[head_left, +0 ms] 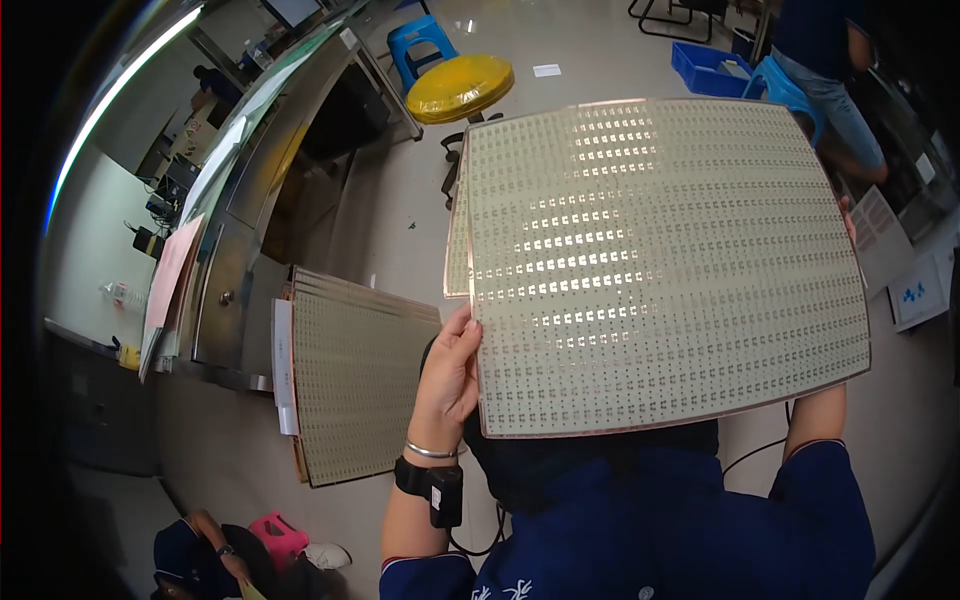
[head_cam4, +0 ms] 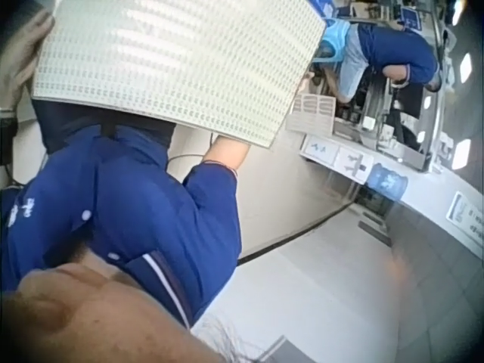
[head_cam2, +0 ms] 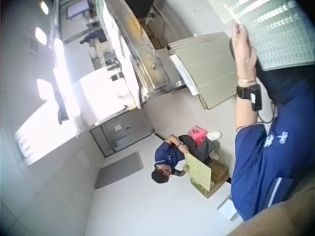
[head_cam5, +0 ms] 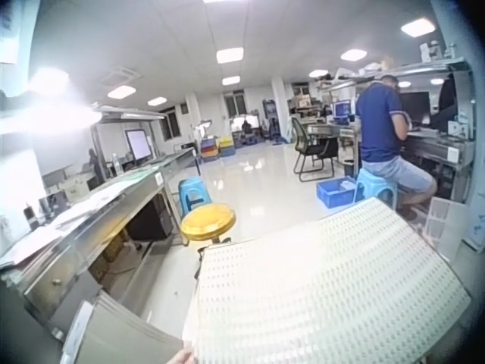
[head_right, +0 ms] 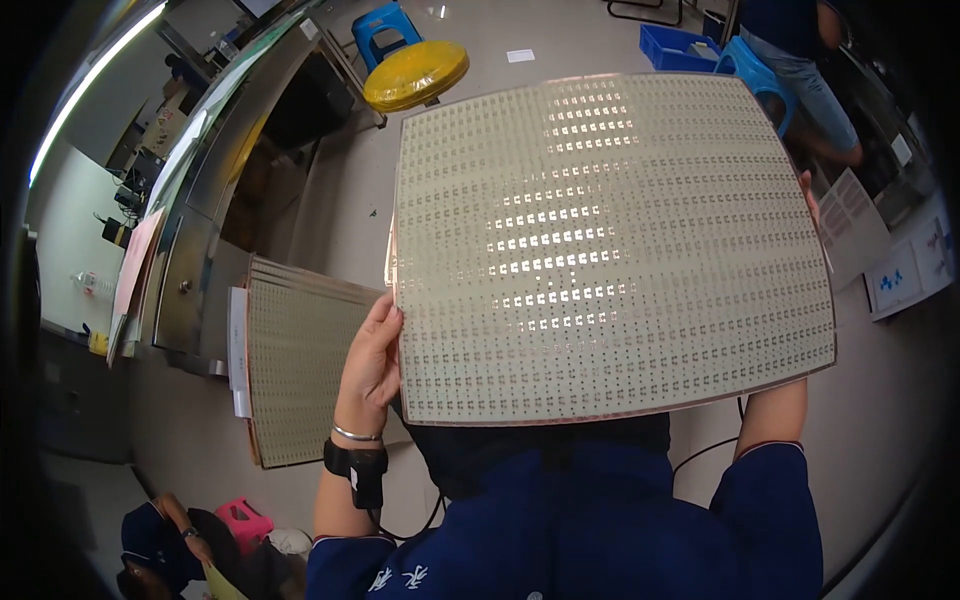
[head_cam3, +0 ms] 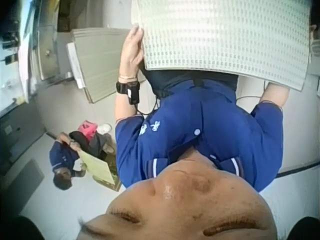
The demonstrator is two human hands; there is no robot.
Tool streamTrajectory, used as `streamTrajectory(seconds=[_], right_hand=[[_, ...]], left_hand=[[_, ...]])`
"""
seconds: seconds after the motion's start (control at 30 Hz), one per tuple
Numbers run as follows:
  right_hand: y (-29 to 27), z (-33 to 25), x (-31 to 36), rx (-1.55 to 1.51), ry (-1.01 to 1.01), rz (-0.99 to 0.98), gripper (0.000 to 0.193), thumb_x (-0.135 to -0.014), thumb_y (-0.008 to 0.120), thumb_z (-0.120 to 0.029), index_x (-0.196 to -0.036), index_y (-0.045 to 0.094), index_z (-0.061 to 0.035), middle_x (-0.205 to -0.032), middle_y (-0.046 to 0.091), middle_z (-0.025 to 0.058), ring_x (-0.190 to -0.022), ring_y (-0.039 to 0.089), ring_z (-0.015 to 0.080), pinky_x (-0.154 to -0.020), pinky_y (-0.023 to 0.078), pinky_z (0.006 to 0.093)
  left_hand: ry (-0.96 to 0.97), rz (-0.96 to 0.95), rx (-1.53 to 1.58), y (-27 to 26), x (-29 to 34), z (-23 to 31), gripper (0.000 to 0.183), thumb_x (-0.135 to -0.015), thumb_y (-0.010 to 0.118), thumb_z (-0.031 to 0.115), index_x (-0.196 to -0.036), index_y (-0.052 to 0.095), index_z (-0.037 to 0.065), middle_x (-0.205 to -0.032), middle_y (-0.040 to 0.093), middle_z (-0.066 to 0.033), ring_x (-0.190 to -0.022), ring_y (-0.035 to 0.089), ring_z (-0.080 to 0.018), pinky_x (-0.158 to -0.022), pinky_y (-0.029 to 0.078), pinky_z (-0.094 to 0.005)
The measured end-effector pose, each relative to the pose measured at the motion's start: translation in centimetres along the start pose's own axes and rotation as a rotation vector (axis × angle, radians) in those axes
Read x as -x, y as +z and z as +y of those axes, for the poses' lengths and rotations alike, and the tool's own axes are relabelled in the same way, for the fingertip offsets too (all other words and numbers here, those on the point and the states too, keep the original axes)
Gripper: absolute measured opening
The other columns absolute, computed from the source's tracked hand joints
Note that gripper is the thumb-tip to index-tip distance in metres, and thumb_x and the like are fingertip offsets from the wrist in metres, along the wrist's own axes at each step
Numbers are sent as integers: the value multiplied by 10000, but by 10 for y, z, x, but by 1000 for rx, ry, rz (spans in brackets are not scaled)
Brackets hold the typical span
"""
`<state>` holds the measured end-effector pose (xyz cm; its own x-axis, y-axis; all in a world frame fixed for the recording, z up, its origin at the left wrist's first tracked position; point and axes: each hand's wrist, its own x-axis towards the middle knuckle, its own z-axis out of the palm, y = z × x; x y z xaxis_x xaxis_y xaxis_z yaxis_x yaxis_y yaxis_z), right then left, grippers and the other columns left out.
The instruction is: Checking and marking electronic component panels against a logbook.
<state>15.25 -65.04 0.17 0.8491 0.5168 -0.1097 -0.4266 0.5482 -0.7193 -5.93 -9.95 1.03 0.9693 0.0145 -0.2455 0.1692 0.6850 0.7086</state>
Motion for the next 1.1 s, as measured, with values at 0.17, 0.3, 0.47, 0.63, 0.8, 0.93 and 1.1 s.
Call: streamTrajectory(seconds=[0.17, 0.3, 0.47, 0.63, 0.8, 0.93, 1.1], right_hand=[[15, 6, 3, 13, -4, -328, 776, -869, 414, -626, -1413, 316, -82, -1335, 417, 281, -1111, 523, 474, -783, 499, 626], [-27, -12, 14, 158, -213, -95, 792, -853, 424, -646, -1393, 341, -72, -1329, 420, 275, -1141, 495, 471, -846, 468, 613], [-39, -20, 4, 130, -322, 262, 851, -831, 423, -681, -1401, 317, -58, -1376, 371, 252, -1214, 437, 444, -947, 402, 610], [17, 2, -10, 83, -373, 821, 911, -809, 421, -713, -1407, 290, -39, -1417, 329, 219, -1255, 416, 385, -992, 371, 583], [42, 4, -32, -58, -424, 744, 885, -814, 440, -685, -1395, 289, -35, -1428, 323, 192, -1239, 441, 334, -975, 397, 532], [61, 1, -28, -150, -364, -818, 645, -888, 520, -496, -1333, 348, -62, -1373, 396, 168, -1078, 594, 267, -802, 571, 392], [110, 25, -12, -1, -735, -21, 516, -891, 607, -235, -1281, 306, -81, -1221, 474, 137, -1068, 590, 198, -809, 575, 315]], left_hand=[[8, 28, -38, -2, -2, -2, 345, -971, 433, 106, -1291, 427, -23, -1203, 563, -151, -1063, 590, -196, -886, 522, -300], [9, 3, -34, 0, -9, -9, 367, -974, 417, 97, -1318, 397, -30, -1240, 541, -151, -1105, 563, -196, -921, 498, -311], [34, 65, -77, -16, 3, -7, 393, -969, 409, 66, -1345, 363, -37, -1271, 520, -155, -1123, 549, -197, -945, 472, -314], [57, 94, -53, -23, 7, -15, 389, -964, 408, 43, -1342, 373, -40, -1260, 530, -148, -1129, 544, -199, -957, 456, -317], [129, 182, -41, -35, 10, -21, 377, -955, 419, 33, -1319, 378, -56, -1246, 536, -161, -1123, 550, -217, -960, 452, -331], [219, 255, -30, -40, 9, -29, 374, -950, 445, 67, -1292, 382, -74, -1229, 536, -191, -1088, 570, -231, -939, 470, -331], [304, 318, -32, -48, 16, -37, 361, -957, 429, 88, -1270, 397, -88, -1193, 548, -199, -1052, 587, -234, -897, 495, -347]])
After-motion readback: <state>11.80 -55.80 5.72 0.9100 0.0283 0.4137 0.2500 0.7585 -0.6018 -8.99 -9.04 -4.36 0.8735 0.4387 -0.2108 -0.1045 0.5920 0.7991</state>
